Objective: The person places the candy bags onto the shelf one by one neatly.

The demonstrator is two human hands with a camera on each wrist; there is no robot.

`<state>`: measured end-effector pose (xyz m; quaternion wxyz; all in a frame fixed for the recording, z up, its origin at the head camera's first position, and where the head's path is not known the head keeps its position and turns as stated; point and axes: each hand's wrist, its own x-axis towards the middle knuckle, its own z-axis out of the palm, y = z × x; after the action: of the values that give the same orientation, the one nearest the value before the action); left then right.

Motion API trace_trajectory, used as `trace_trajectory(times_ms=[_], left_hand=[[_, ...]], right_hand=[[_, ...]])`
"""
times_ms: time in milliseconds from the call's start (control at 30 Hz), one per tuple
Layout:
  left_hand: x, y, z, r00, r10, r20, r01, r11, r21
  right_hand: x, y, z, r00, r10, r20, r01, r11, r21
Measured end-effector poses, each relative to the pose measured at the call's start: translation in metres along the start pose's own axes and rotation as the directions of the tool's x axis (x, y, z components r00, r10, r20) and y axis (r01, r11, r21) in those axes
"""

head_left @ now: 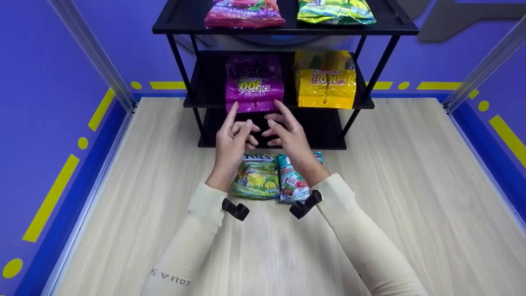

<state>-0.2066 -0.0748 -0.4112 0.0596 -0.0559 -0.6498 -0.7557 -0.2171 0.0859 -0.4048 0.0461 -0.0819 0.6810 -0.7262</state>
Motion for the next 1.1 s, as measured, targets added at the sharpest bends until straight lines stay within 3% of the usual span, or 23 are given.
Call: trace_trajectory(times_ms=[833,1100], left_hand=[[0.018,-0.004,0.000,0.998,-0.047,0.042,0.047,0.999,0.002],[0.006,-0.010,0.004,0.998,-0.064,0.015,0.064,0.998,-0.012]], right_hand=[[0.017,0.007,-0.003,0.998,-0.007,0.059,0.010,0.999,-0.049],[0.008,0.022,-0.007,0.994,-0.030,0.107,0.032,0.999,-0.015]])
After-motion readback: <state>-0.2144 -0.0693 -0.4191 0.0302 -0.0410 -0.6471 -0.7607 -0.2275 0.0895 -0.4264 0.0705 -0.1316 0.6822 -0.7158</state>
